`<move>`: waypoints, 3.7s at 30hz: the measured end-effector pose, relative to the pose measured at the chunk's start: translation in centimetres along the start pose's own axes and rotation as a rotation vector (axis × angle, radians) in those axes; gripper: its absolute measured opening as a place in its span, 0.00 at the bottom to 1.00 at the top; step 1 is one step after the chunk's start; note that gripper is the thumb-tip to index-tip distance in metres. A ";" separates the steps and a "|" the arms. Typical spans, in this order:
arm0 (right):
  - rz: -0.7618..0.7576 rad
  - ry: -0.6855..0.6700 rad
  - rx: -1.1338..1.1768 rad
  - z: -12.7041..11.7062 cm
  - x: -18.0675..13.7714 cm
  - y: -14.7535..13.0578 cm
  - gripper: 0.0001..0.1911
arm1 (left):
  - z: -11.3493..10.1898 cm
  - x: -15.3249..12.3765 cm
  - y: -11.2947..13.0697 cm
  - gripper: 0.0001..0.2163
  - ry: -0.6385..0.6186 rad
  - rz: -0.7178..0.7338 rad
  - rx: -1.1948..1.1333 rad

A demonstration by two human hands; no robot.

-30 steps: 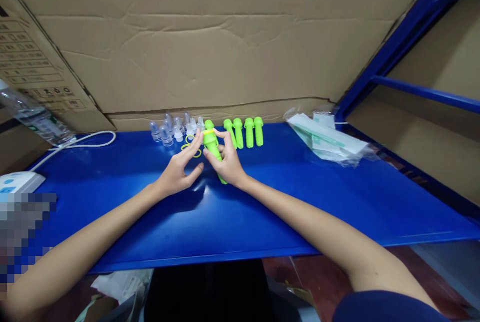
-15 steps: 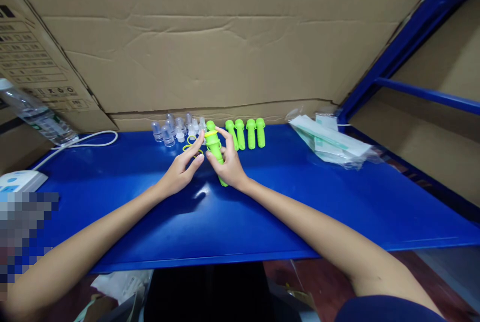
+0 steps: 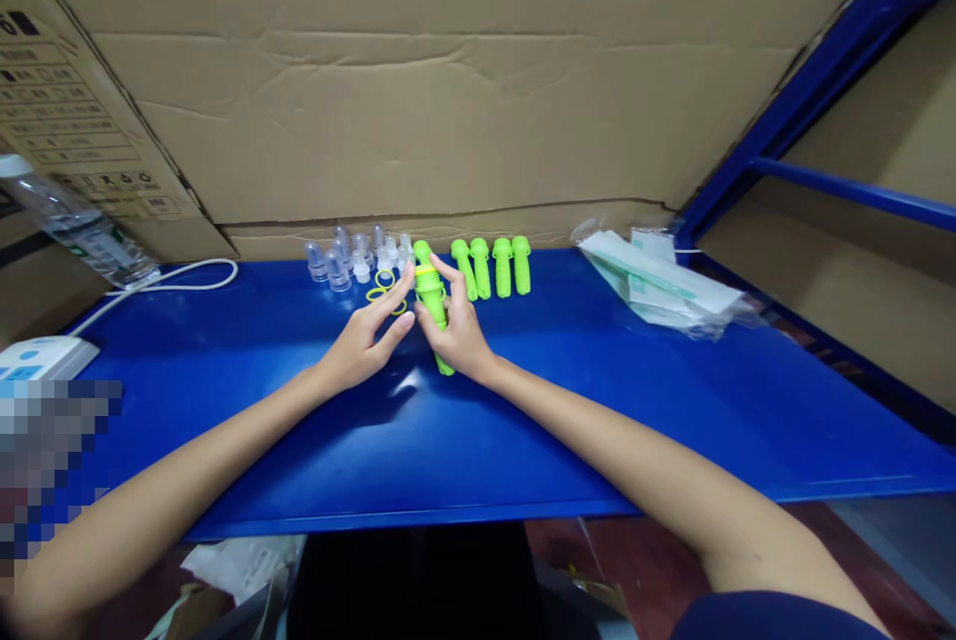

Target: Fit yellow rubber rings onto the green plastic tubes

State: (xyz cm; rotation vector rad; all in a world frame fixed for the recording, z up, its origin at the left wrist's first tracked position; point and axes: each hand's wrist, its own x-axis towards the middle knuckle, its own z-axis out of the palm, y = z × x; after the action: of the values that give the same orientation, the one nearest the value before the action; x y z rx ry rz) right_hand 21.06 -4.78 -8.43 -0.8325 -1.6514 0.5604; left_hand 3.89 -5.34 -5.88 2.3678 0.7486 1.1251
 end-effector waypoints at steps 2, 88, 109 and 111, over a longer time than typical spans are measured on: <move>-0.006 0.001 -0.007 0.0 0.0 0.1 0.33 | 0.0 0.0 0.1 0.27 0.003 -0.004 0.004; 0.094 -0.033 0.050 0.1 0.0 -0.8 0.27 | 0.4 -0.5 -0.8 0.29 0.091 0.022 -0.032; 0.062 -0.106 0.171 0.8 0.4 -0.4 0.35 | -0.4 0.2 -1.6 0.33 0.185 0.203 0.182; 0.031 -0.099 0.195 0.8 0.4 -0.2 0.34 | -0.3 0.2 -1.3 0.32 0.195 0.233 0.197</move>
State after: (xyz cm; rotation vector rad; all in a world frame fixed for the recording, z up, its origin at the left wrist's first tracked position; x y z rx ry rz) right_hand 20.23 -4.56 -8.26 -0.6978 -1.6449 0.7816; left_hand 3.32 -4.14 -6.33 2.5875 0.6879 1.4562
